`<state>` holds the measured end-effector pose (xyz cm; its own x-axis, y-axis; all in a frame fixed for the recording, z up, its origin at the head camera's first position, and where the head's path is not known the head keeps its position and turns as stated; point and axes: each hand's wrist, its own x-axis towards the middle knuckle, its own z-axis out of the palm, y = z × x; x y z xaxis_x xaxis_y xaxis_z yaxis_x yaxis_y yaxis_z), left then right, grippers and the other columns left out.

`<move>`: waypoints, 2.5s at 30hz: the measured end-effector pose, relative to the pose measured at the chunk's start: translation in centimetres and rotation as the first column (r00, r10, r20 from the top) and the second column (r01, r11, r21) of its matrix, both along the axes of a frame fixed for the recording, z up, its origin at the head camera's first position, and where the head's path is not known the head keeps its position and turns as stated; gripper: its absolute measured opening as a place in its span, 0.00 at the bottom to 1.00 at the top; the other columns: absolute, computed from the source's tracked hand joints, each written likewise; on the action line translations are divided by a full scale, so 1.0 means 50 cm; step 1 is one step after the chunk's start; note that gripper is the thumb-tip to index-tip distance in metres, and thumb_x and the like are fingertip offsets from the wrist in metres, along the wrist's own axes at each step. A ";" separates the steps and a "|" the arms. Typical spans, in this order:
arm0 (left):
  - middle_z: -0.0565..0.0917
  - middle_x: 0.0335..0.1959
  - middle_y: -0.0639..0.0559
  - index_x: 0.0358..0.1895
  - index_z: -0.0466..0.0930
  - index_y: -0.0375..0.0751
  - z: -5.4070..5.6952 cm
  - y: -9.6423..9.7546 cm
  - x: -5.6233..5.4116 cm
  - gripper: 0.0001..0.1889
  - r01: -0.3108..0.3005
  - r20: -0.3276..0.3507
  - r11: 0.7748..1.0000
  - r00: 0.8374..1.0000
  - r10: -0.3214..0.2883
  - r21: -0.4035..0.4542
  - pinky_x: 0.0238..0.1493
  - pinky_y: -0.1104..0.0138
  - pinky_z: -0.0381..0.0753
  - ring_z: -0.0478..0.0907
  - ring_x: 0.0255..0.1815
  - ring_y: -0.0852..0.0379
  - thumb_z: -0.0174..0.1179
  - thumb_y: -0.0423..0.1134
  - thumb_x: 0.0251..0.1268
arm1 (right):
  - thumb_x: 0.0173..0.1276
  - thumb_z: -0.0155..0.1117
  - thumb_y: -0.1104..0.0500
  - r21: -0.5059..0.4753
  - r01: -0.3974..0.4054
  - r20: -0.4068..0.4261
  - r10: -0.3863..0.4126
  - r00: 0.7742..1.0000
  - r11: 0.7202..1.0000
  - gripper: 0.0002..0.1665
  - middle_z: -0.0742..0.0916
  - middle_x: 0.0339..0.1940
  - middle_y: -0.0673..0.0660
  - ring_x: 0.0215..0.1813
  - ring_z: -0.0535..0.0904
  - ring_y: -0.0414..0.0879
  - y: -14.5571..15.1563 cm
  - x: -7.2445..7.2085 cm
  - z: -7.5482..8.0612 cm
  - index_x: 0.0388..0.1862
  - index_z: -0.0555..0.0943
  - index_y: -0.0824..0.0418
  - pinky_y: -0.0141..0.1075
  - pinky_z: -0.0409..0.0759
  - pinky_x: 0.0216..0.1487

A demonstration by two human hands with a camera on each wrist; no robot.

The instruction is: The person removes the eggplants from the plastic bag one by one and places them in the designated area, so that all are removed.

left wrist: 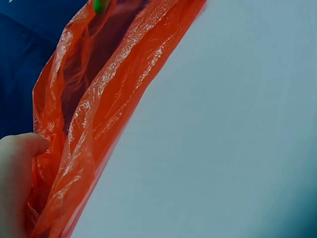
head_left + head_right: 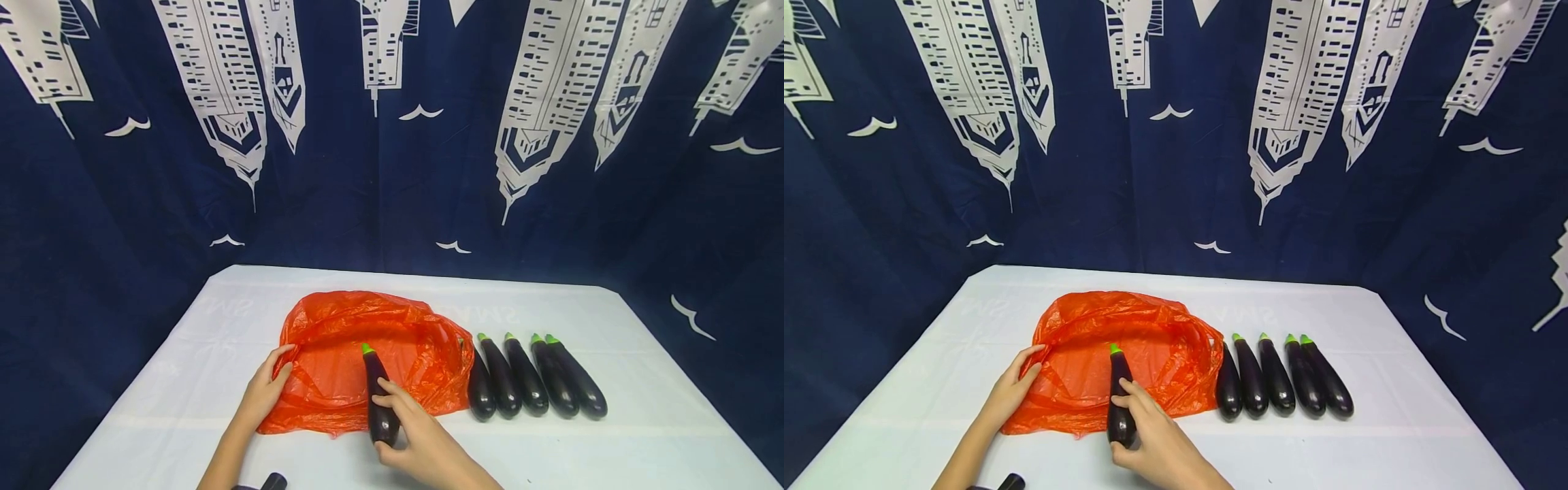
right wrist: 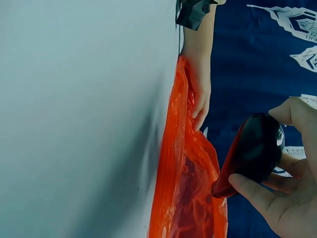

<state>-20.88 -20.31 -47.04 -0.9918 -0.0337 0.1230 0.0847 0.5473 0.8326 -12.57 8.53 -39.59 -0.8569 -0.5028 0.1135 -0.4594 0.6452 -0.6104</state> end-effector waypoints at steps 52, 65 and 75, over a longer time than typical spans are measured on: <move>0.63 0.66 0.39 0.64 0.61 0.48 -0.005 0.003 0.003 0.24 0.001 0.006 1.000 1.000 -0.001 -0.021 0.61 0.37 0.56 0.59 0.66 0.35 0.46 0.50 0.68 | 0.48 0.70 0.61 -0.087 0.354 -0.295 -0.363 0.884 0.931 0.27 0.69 0.65 0.39 0.59 0.68 0.40 0.182 0.059 0.022 0.41 0.74 0.34 0.41 0.80 0.44; 0.63 0.66 0.38 0.64 0.61 0.48 -0.001 0.002 -0.001 0.23 0.003 -0.005 1.000 1.000 -0.003 -0.030 0.61 0.37 0.55 0.57 0.67 0.35 0.46 0.50 0.69 | 0.50 0.67 0.66 -0.139 0.430 -0.380 -0.449 0.809 0.892 0.20 0.73 0.63 0.44 0.61 0.62 0.27 0.258 0.031 0.029 0.37 0.79 0.42 0.34 0.74 0.54; 0.62 0.67 0.40 0.64 0.60 0.49 0.002 -0.002 -0.001 0.23 0.011 0.023 1.000 1.000 -0.011 -0.010 0.63 0.39 0.54 0.57 0.68 0.37 0.46 0.49 0.69 | 0.53 0.62 0.67 -0.179 0.493 -0.297 -0.525 0.798 0.851 0.14 0.72 0.64 0.52 0.63 0.66 0.64 0.313 0.005 0.038 0.39 0.80 0.54 0.65 0.70 0.47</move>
<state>-20.92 -20.38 -46.91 -0.9947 -0.0213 0.1008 0.0722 0.5547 0.8289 -12.30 24.18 -37.70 -0.8923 0.0212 0.4509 -0.2597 0.7929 -0.5512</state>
